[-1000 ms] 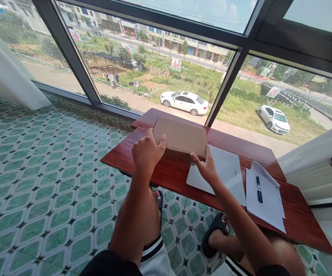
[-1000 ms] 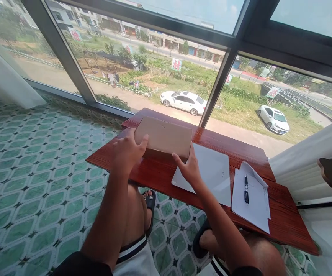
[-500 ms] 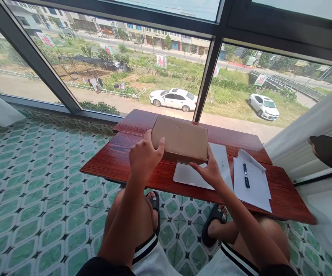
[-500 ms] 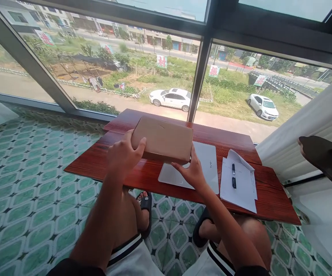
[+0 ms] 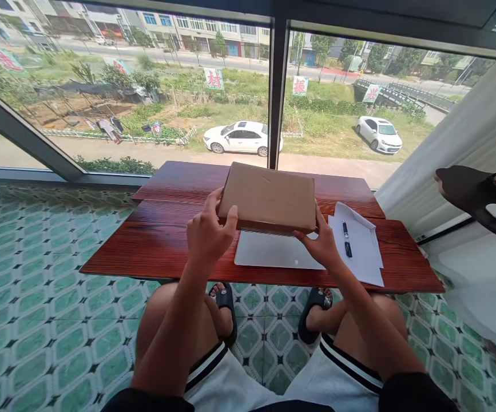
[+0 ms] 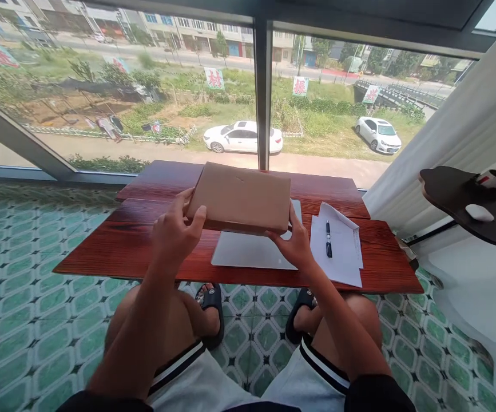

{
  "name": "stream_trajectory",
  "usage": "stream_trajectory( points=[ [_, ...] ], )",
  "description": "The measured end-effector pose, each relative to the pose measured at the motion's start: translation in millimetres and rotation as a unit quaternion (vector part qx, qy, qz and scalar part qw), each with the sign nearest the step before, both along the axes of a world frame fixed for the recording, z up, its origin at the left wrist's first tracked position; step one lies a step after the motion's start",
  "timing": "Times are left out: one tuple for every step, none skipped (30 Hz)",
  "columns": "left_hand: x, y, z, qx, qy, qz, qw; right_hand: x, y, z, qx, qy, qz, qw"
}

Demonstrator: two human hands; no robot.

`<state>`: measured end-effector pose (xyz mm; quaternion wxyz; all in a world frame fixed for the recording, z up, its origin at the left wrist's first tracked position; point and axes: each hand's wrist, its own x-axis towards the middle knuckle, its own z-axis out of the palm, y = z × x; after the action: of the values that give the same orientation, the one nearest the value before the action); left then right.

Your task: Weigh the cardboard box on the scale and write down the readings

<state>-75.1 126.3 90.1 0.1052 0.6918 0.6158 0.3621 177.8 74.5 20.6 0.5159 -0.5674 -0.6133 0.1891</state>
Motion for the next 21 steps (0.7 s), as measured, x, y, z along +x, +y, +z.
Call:
stream_trajectory(
  points=[
    [2.6, -0.3, -1.2, 0.003, -0.017, -0.011, 1.0, 5.7, -0.4, 0.6, 0.006, -0.006, -0.008, 1.0],
    [5.0, -0.3, -2.8, 0.008, -0.035, -0.024, 0.999, 11.3, -0.9, 1.4, 0.01, -0.011, -0.015, 1.0],
    [7.2, 0.1, -4.9, 0.012, -0.054, -0.04, 0.998, 17.0, -1.3, 2.3, 0.014, -0.014, -0.021, 1.0],
    [9.2, 0.8, -7.5, 0.016, -0.074, -0.058, 0.995, 22.5, -1.7, 3.2, 0.016, -0.013, -0.025, 0.999],
    [11.2, 1.8, -10.4, 0.018, -0.096, -0.078, 0.992, 27.7, -2.3, 4.0, 0.016, -0.011, -0.026, 0.999],
    [13.2, 3.1, -13.6, 0.02, -0.118, -0.101, 0.988, 32.7, -2.8, 4.6, 0.014, -0.006, -0.025, 1.0],
    [15.2, 4.6, -17.0, 0.02, -0.138, -0.122, 0.983, 37.2, -3.5, 4.8, 0.011, 0.0, -0.023, 1.0],
    [17.2, 6.2, -20.5, 0.02, -0.156, -0.141, 0.978, 41.2, -4.2, 4.8, 0.009, 0.007, -0.021, 1.0],
    [19.1, 7.8, -23.9, 0.018, -0.169, -0.157, 0.973, 44.5, -5.0, 4.5, 0.008, 0.014, -0.02, 1.0],
    [21.1, 9.3, -27.1, 0.016, -0.178, -0.169, 0.969, 47.3, -6.0, 3.9, 0.007, 0.022, -0.02, 1.0],
    [22.9, 10.7, -30.1, 0.013, -0.182, -0.176, 0.967, 49.5, -7.1, 3.2, 0.006, 0.029, -0.021, 0.999],
    [24.5, 11.8, -32.7, 0.008, -0.183, -0.178, 0.967, 51.2, -8.2, 2.4, 0.005, 0.034, -0.022, 0.999],
    [26.0, 12.7, -34.9, 0.004, -0.181, -0.179, 0.967, 52.4, -9.4, 1.6, 0.003, 0.036, -0.024, 0.999],
    [27.3, 13.4, -36.8, 0.0, -0.178, -0.178, 0.968, 53.4, -10.6, 0.8, -0.001, 0.037, -0.026, 0.999],
    [28.3, 13.8, -38.3, -0.004, -0.174, -0.177, 0.969, 54.2, -11.8, -0.1, -0.007, 0.037, -0.027, 0.999],
    [29.2, 14.1, -39.7, -0.008, -0.171, -0.176, 0.969, 54.8, -12.8, -0.8, -0.013, 0.036, -0.028, 0.999],
    [29.8, 14.4, -40.9, -0.012, -0.171, -0.176, 0.969, 55.5, -13.7, -1.6, -0.018, 0.036, -0.03, 0.999],
    [30.2, 14.6, -42.2, -0.019, -0.173, -0.177, 0.969, 56.1, -14.4, -2.3, -0.022, 0.035, -0.03, 0.999],
    [30.4, 14.9, -43.6, -0.026, -0.176, -0.178, 0.968, 56.6, -14.8, -3.0, -0.024, 0.035, -0.03, 0.999],
    [30.5, 15.3, -45.0, -0.032, -0.18, -0.178, 0.967, 57.2, -15.1, -3.7, -0.026, 0.036, -0.029, 0.999],
    [30.6, 15.7, -46.4, -0.037, -0.183, -0.179, 0.966, 57.6, -15.3, -4.4, -0.028, 0.037, -0.027, 0.999]
  ],
)
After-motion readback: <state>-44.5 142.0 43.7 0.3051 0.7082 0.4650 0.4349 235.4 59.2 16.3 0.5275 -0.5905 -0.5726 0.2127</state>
